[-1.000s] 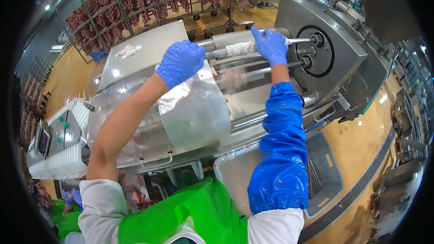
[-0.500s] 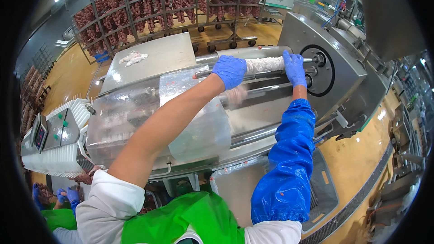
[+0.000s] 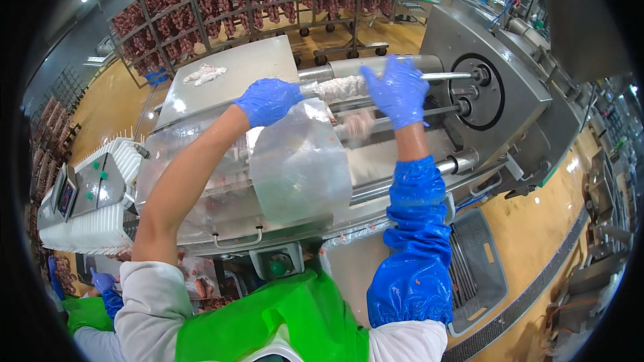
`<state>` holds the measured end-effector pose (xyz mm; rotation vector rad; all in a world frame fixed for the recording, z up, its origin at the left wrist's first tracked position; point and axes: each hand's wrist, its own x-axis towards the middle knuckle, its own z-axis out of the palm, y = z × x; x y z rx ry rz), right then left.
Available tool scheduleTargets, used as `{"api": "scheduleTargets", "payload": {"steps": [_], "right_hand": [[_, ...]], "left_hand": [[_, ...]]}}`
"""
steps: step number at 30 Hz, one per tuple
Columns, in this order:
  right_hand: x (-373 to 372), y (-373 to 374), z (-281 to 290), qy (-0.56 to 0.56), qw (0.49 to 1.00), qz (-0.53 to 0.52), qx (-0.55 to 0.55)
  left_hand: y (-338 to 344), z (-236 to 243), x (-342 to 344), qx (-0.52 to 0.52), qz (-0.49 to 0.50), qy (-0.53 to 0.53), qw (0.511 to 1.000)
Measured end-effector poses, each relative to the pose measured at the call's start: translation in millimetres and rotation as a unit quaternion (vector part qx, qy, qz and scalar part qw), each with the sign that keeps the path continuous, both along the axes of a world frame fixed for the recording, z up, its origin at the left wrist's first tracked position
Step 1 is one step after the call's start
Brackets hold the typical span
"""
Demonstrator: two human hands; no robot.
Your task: The person operates a sausage-making machine, feeding casing onto the rollers and guiding the extruded meat into the casing. They adjust the machine's controls and handle the continuous sausage links as they are formed.
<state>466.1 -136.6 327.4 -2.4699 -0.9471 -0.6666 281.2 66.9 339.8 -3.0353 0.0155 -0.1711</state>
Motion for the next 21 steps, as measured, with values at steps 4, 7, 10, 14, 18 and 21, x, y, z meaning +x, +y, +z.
{"api": "scheduleTargets", "payload": {"steps": [4,7,10,14,18,21], "right_hand": [[-72,50,-14,-0.191,0.956,0.224,0.006],[-60,66,-29,-0.149,0.958,0.182,-0.166],[-46,55,-22,-0.063,0.966,0.144,-0.204],[-34,49,-50,-0.193,0.963,0.182,-0.049],[-49,-3,-71,-0.056,0.963,0.138,0.225],[-47,-15,-184,0.088,0.938,0.084,0.325]], "left_hand": [[-5,-3,-27,0.005,0.096,0.007,0.995],[18,-18,-64,-0.002,0.068,-0.079,0.995],[42,-26,-122,0.003,0.105,-0.100,0.990],[64,-53,-164,-0.025,0.105,-0.155,0.982],[57,-55,-196,-0.140,0.179,-0.246,0.942],[97,-67,-218,-0.147,0.216,-0.308,0.915]]}}
